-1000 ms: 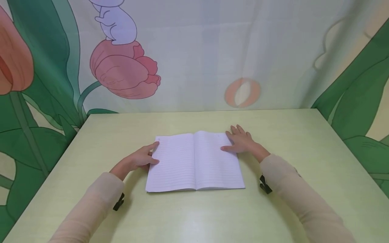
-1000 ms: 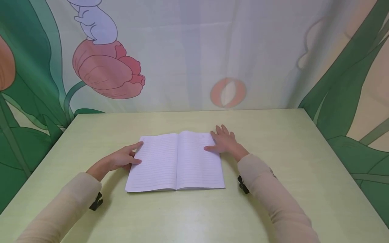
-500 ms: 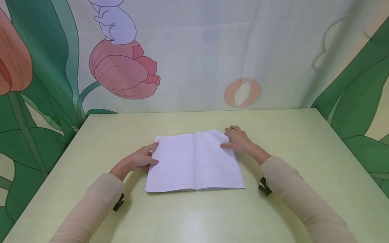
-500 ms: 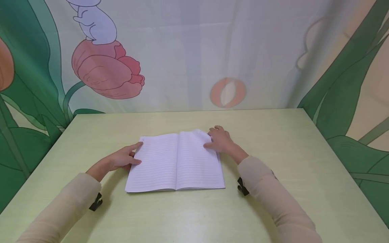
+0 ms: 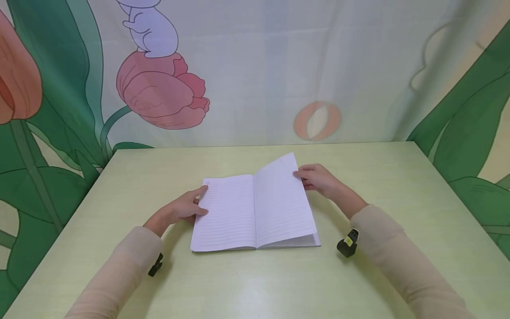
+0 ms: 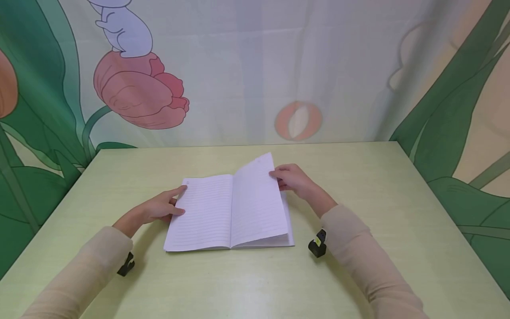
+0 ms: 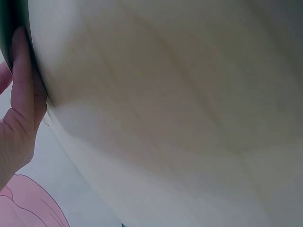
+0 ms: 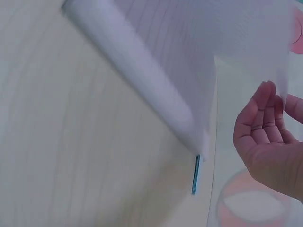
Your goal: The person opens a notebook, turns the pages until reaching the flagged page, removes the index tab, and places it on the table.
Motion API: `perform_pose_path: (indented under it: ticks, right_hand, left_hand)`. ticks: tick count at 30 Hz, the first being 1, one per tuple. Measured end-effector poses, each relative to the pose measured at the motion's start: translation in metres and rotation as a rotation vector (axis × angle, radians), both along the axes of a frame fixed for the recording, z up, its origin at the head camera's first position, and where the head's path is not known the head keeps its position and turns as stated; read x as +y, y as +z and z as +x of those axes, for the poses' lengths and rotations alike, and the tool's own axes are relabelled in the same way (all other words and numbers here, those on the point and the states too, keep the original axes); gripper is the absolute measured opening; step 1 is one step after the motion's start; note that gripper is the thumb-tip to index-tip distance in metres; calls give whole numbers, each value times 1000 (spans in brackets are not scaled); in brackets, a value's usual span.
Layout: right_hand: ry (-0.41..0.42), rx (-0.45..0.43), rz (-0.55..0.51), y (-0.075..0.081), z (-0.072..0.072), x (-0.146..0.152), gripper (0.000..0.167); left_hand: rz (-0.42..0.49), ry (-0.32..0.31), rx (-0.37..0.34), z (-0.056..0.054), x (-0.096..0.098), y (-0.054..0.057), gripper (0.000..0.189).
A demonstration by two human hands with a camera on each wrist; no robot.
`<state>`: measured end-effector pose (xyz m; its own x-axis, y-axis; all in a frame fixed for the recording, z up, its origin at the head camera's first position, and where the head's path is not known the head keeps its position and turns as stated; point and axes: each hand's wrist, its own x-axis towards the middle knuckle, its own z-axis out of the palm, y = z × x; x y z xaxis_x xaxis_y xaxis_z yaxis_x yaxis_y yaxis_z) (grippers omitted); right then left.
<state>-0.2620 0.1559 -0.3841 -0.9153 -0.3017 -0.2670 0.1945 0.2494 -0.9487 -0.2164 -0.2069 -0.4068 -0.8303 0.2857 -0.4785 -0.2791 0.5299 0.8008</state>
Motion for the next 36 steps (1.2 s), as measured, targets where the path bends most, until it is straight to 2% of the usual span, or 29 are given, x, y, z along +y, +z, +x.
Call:
perform_pose_path:
  ticks: [3, 11, 18, 30, 33, 36]
  right_hand:
    - [-16, -24, -66, 3, 1, -10, 12]
    - [-30, -50, -104, 2, 2, -38, 12]
    - [-29, -92, -141, -6, 2, -61, 12]
    - [-29, -169, -196, -14, 11, -102, 11]
    - [-10, -174, -215, -16, 14, -110, 14]
    - [37, -176, -228, -20, 16, -116, 24]
  left_hand:
    - [1, 5, -2, 0, -1, -1, 79]
    - [26, -33, 3, 4, -3, 4, 82]
    - [4, 6, -8, 1, -1, 1, 76]
    - [13, 12, -32, 1, -1, 1, 58]
    - [10, 26, -34, 0, -1, 1, 57]
    - [23, 40, -41, -1, -1, 2, 60]
